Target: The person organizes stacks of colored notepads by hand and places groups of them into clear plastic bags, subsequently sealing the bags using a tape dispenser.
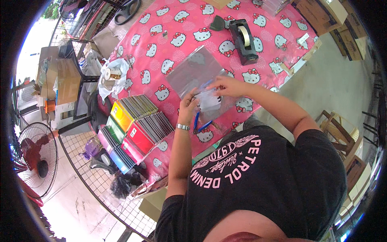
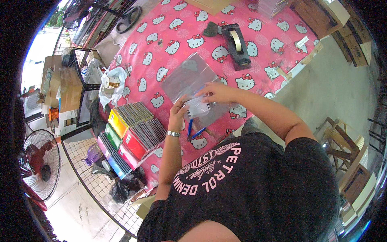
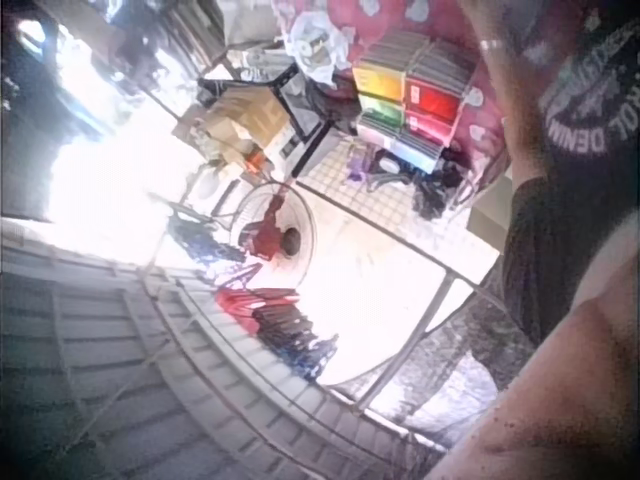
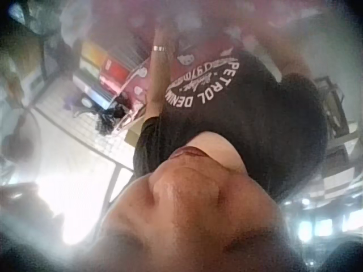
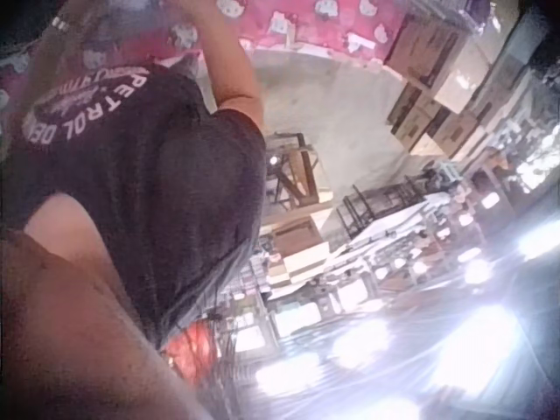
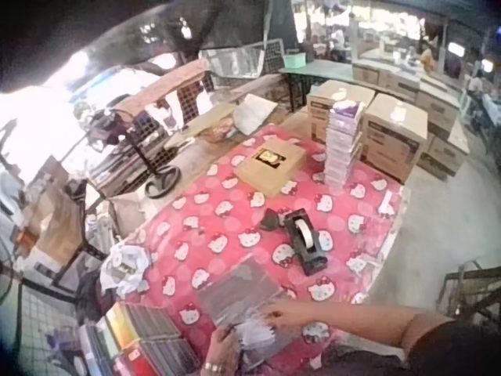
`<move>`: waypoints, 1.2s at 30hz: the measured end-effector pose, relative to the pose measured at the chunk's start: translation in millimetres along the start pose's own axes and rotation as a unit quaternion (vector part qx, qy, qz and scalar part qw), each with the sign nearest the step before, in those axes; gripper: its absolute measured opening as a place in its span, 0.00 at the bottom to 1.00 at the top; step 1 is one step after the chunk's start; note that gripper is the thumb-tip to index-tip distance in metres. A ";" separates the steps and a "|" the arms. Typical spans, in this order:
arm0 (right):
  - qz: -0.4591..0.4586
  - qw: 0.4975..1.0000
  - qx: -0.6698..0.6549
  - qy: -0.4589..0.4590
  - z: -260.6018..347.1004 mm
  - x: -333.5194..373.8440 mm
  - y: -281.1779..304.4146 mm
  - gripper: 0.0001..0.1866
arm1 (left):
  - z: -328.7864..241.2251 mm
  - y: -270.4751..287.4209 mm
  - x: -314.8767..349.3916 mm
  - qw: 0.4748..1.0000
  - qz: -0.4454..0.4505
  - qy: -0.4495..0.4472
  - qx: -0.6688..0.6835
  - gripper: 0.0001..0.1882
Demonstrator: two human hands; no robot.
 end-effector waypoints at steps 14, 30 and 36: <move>-0.144 0.972 0.084 0.164 38.0 17.3 6.9 0.14 | -32.6 -37.2 27.8 0.870 0.114 -0.213 -0.429 0.18; -0.161 0.947 0.279 0.011 47.5 4.3 -4.7 0.13 | 1.0 -17.4 32.8 0.871 -0.162 -0.267 -0.380 0.10; -0.527 0.739 0.229 -0.353 -91.2 75.2 106.5 0.19 | -25.4 -45.2 32.2 0.777 -0.200 -0.258 -0.538 0.11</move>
Point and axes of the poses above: each hand's wrist, its own x-axis away from the middle knuckle, its own y-axis out of the back of the hand, z = x × y, the point moved 5 cm from there along -x, towards the middle knuckle, and after that the axes turned 15 degrees about x, right-handed, at the moved point
